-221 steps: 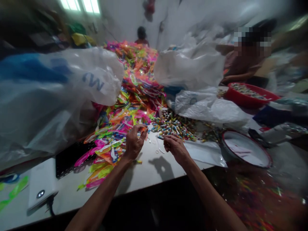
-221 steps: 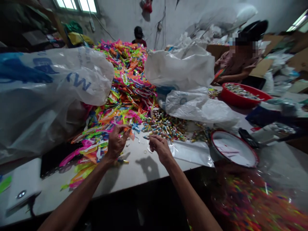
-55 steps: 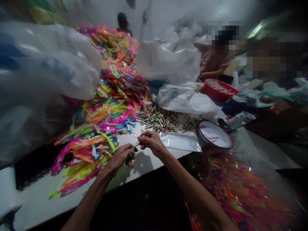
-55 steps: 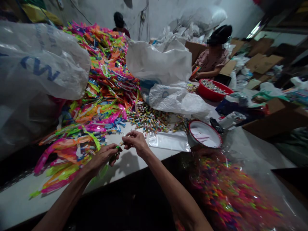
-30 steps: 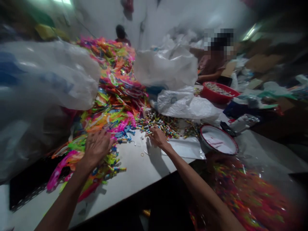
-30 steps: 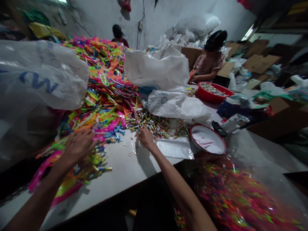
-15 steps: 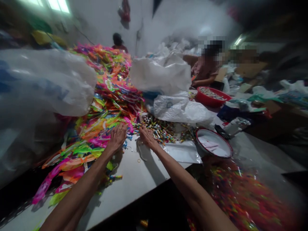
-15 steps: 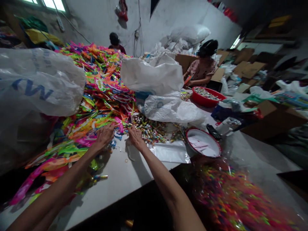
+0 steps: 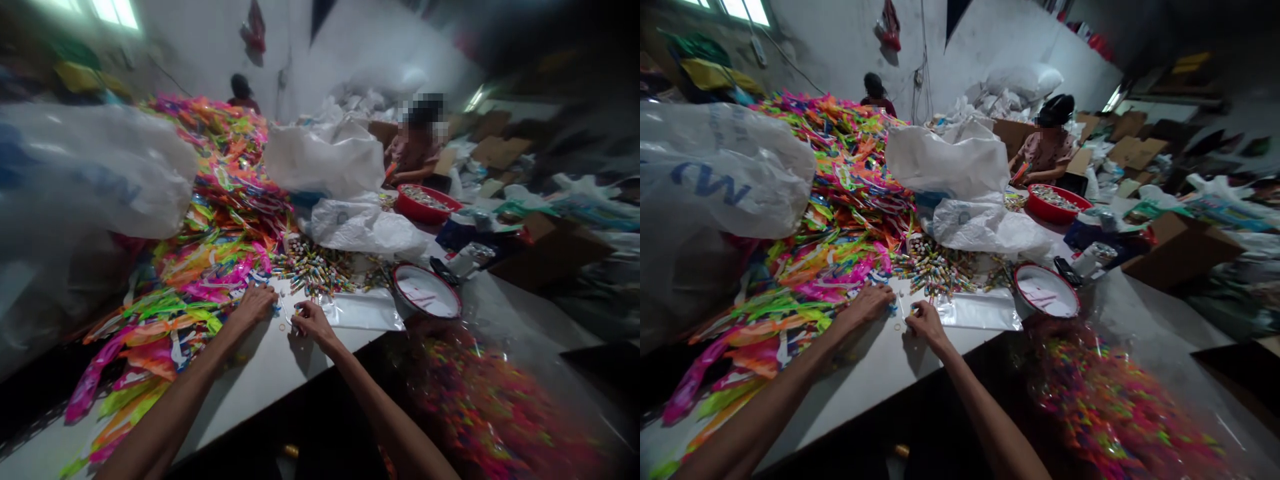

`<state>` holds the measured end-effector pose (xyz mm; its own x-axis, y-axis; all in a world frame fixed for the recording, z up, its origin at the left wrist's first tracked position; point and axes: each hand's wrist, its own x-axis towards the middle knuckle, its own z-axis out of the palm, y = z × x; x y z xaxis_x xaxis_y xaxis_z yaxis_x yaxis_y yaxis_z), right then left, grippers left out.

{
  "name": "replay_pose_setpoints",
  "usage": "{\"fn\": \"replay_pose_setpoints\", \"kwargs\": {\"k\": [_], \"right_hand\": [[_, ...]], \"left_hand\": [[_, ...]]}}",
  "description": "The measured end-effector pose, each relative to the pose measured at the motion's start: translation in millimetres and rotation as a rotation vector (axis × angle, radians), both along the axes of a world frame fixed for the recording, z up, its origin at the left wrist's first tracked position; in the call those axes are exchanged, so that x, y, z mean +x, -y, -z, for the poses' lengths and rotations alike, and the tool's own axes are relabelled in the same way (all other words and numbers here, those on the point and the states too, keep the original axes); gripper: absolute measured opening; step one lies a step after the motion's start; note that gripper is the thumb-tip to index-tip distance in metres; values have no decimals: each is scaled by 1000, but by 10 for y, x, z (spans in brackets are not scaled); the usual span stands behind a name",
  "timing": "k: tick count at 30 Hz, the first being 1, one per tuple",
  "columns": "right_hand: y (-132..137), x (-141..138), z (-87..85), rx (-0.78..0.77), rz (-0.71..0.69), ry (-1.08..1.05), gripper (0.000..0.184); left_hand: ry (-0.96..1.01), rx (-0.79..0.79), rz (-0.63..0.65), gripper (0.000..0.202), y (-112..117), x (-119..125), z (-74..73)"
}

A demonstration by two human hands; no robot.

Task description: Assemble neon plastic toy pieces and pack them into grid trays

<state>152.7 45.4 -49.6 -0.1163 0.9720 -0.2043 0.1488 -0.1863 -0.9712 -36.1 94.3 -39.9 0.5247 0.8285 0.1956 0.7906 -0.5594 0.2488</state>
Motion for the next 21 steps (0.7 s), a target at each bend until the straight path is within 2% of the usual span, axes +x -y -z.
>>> {"fn": "replay_pose_setpoints", "kwargs": {"k": [3, 6, 9, 12, 16, 21], "right_hand": [[63, 44, -35, -29, 68, -74, 29], [89, 61, -131, -70, 161, -239, 28], [128, 73, -306, -109, 203, -442, 31], [194, 65, -497, -113, 186, -595, 35], [290, 16, -593, -109, 177, -670, 38], [373, -28, -477, -95, 124, -557, 38]], "left_hand": [[24, 9, 25, 20, 5, 134, -44], [82, 39, -4, 23, 87, 237, -222], [172, 57, -63, 29, 324, 281, -425], [328, -68, -153, 32, 651, 314, -539], [536, -393, -191, 38, 990, 369, -516], [910, -687, -200, 30, 1144, 383, -349]]}}
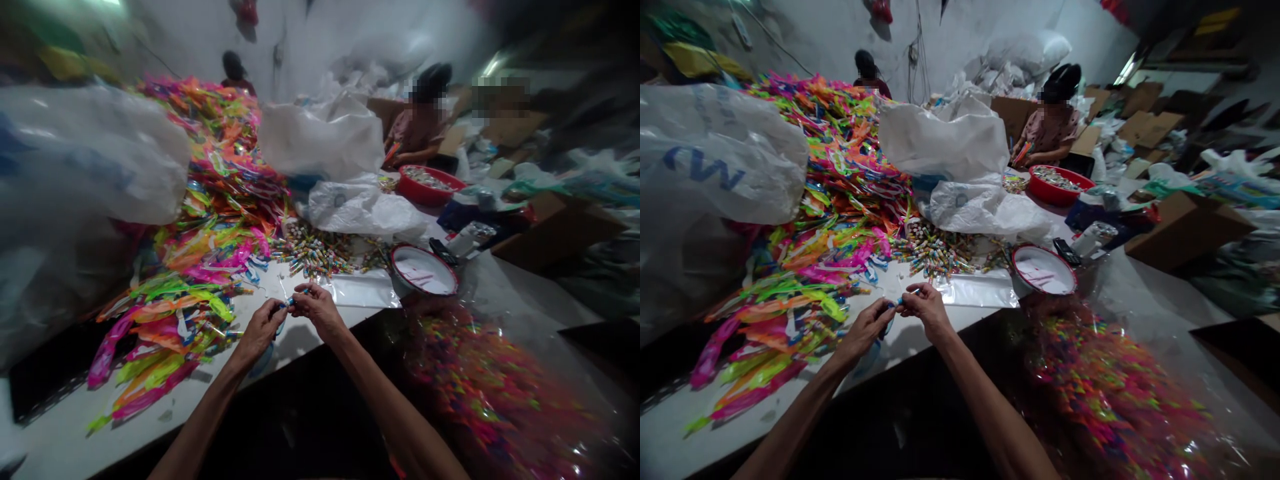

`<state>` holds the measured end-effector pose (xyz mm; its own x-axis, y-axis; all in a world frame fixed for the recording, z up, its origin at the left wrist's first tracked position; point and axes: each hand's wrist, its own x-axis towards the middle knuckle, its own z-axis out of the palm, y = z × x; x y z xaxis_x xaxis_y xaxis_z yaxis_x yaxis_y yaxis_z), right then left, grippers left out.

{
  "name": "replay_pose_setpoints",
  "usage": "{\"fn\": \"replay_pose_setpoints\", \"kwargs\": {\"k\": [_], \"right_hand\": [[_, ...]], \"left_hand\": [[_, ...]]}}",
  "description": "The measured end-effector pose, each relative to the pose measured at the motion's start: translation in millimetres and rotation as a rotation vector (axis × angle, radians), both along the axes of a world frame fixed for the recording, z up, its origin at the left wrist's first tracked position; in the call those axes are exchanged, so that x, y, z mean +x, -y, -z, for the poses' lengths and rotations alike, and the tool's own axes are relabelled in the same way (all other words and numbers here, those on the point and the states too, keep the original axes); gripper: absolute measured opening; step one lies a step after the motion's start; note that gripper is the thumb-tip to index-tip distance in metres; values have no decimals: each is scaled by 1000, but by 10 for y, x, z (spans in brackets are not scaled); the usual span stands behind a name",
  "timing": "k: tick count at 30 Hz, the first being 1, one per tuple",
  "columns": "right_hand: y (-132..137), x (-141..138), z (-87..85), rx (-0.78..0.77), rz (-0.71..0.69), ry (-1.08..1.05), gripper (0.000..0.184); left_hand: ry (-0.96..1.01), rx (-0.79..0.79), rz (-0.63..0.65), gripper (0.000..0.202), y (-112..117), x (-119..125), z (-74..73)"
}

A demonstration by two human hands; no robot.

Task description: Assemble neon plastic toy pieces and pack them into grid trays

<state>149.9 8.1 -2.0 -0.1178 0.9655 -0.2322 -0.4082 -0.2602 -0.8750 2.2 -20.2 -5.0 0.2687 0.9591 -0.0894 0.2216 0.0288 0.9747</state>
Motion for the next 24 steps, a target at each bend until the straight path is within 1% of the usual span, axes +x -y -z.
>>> {"fn": "replay_pose_setpoints", "kwargs": {"k": [2, 5, 9, 12, 14, 16, 18, 19, 22, 24], "right_hand": [[17, -1, 25, 2, -16, 11, 38], [33, 0, 5, 19, -46, 14, 38], [56, -29, -50, 62, -138, 106, 33], [83, -78, -75, 79, -146, 171, 31], [103, -116, -84, 107, -154, 214, 30], [119, -148, -80, 132, -178, 240, 29], [123, -172, -60, 119, -195, 231, 29], [121, -181, -45, 100, -192, 208, 29], [105, -195, -4, 47, -137, 127, 30], [95, -202, 7, 39, -126, 94, 31]], "left_hand": [[79, -83, -19, 30, 22, -20, 57], [132, -162, 17, 30, 49, -69, 78], [99, -146, 38, 28, 98, -140, -20], [71, -144, 61, 28, 155, -177, -104], [61, -143, 63, 31, 189, -197, -134], [47, -127, 39, 37, 208, -224, -150], [19, -95, 38, 42, 216, -265, -169], [4, -88, 60, 41, 220, -288, -184], [8, -112, 143, 32, 234, -343, -230], [37, -138, 158, 29, 239, -356, -243]]}}
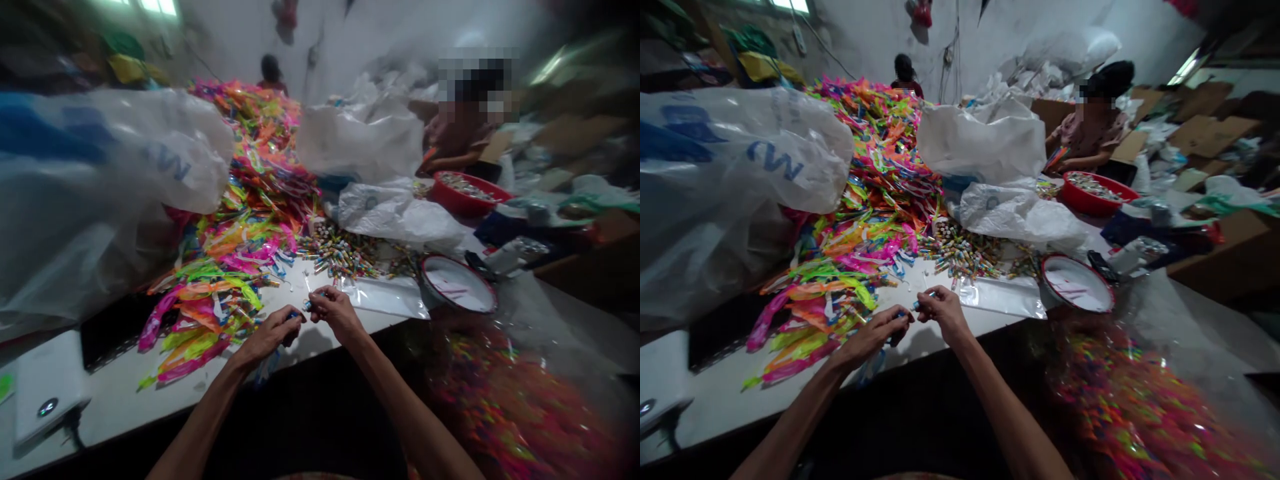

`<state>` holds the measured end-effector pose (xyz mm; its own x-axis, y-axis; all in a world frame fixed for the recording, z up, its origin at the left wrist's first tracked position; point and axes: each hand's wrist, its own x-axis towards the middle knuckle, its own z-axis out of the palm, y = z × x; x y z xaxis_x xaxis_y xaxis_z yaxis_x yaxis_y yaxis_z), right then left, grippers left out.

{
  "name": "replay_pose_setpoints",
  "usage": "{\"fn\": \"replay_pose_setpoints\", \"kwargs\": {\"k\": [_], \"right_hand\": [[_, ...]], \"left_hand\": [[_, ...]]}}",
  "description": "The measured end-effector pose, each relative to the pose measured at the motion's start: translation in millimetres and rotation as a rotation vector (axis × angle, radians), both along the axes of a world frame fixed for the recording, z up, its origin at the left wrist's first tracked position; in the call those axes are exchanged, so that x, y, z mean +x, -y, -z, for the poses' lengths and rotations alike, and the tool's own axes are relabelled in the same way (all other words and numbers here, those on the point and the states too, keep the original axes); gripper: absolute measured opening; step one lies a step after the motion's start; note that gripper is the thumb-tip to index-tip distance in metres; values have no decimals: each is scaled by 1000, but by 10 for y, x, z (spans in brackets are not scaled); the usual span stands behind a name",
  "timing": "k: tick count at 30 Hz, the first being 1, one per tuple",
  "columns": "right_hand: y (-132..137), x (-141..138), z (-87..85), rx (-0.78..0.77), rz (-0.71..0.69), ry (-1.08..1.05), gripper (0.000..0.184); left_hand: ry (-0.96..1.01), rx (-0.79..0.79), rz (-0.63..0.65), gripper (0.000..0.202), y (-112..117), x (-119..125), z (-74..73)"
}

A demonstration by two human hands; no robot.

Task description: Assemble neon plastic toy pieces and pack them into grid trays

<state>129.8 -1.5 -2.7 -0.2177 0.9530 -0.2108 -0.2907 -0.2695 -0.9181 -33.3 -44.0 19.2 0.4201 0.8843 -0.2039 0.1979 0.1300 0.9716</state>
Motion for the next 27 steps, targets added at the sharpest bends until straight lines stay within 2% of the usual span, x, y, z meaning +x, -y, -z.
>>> {"fn": "replay_pose_setpoints", "kwargs": {"k": [9, 18, 24, 27], "right_hand": [[24, -33, -49, -9, -41, 20, 32], [-10, -20, 5, -31, -48, 35, 34], [-21, -23, -15, -48, -94, 21, 34], [-29, -46, -29, -63, -114, 25, 33]], "left_hand": [[-72, 9, 6, 27, -37, 39, 89], [-150, 23, 39, 28, -69, 49, 50], [-105, -18, 65, 26, -97, 43, 104], [-45, -38, 71, 31, -94, 31, 98]]}}
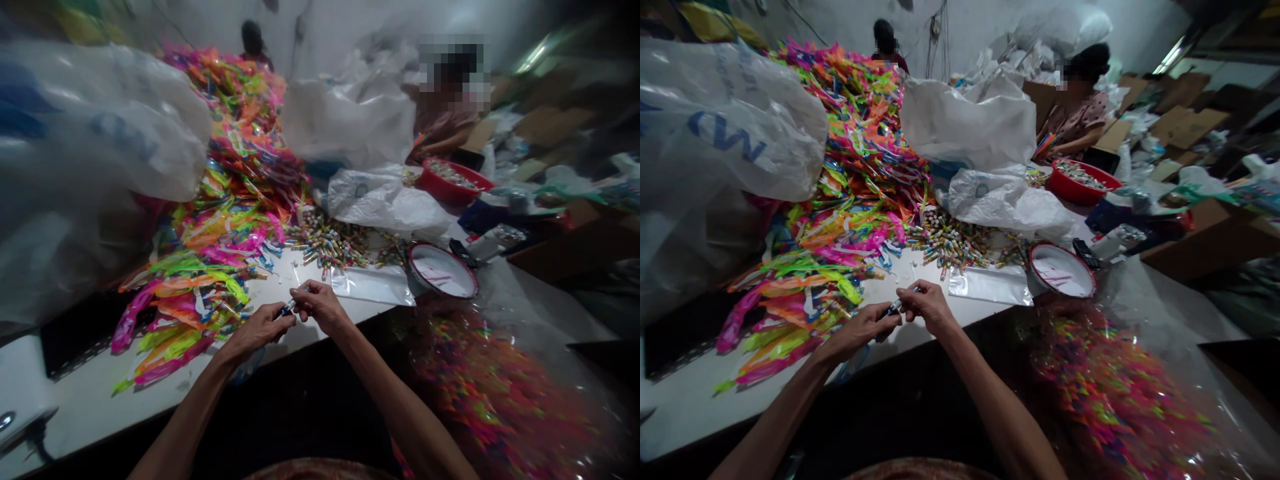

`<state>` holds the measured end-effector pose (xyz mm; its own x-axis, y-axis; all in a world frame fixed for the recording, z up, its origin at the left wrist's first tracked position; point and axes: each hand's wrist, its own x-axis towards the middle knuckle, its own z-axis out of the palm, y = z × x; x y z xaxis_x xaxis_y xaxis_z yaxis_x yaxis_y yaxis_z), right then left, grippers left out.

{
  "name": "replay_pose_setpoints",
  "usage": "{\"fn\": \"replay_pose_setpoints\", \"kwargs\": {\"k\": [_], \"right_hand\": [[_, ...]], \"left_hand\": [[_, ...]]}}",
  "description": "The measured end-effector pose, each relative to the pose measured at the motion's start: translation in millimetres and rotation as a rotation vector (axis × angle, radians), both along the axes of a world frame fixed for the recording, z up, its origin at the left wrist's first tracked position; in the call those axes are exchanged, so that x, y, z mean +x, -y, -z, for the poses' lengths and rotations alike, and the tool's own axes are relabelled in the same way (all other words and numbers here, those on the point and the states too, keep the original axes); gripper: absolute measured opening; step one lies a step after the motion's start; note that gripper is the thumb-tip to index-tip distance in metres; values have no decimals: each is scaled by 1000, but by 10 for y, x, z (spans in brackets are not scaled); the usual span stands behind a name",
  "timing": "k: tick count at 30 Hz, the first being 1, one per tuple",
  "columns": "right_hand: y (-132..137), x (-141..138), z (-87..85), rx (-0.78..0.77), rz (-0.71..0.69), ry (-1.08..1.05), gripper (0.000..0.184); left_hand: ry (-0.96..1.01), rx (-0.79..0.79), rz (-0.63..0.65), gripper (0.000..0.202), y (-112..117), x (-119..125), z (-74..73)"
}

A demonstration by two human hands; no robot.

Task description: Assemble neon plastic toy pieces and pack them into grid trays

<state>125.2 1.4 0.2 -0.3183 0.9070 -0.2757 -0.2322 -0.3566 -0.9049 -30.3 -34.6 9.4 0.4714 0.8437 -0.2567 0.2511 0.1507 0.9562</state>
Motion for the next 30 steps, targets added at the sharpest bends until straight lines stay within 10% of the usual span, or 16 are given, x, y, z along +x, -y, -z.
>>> {"fn": "replay_pose_setpoints", "kwargs": {"k": [14, 20, 24, 27, 30], "right_hand": [[58, -156, -57, 167, -59, 59, 31], [-329, -31, 183, 240, -129, 408, 39], [-832, 164, 263, 593, -4, 1180, 19], [-1103, 174, 251, 668, -55, 1415, 21], [-1228, 146, 251, 690, -147, 1455, 17]], "left_hand": [[-190, 172, 77, 43, -22, -175, -21], [-1006, 608, -65, 33, -92, -804, -120], [-1190, 948, -245, 33, -554, -1022, -48], [-1046, 917, 104, 22, -1074, -769, 67], [-949, 943, 172, 20, -1463, -454, 200]]}}
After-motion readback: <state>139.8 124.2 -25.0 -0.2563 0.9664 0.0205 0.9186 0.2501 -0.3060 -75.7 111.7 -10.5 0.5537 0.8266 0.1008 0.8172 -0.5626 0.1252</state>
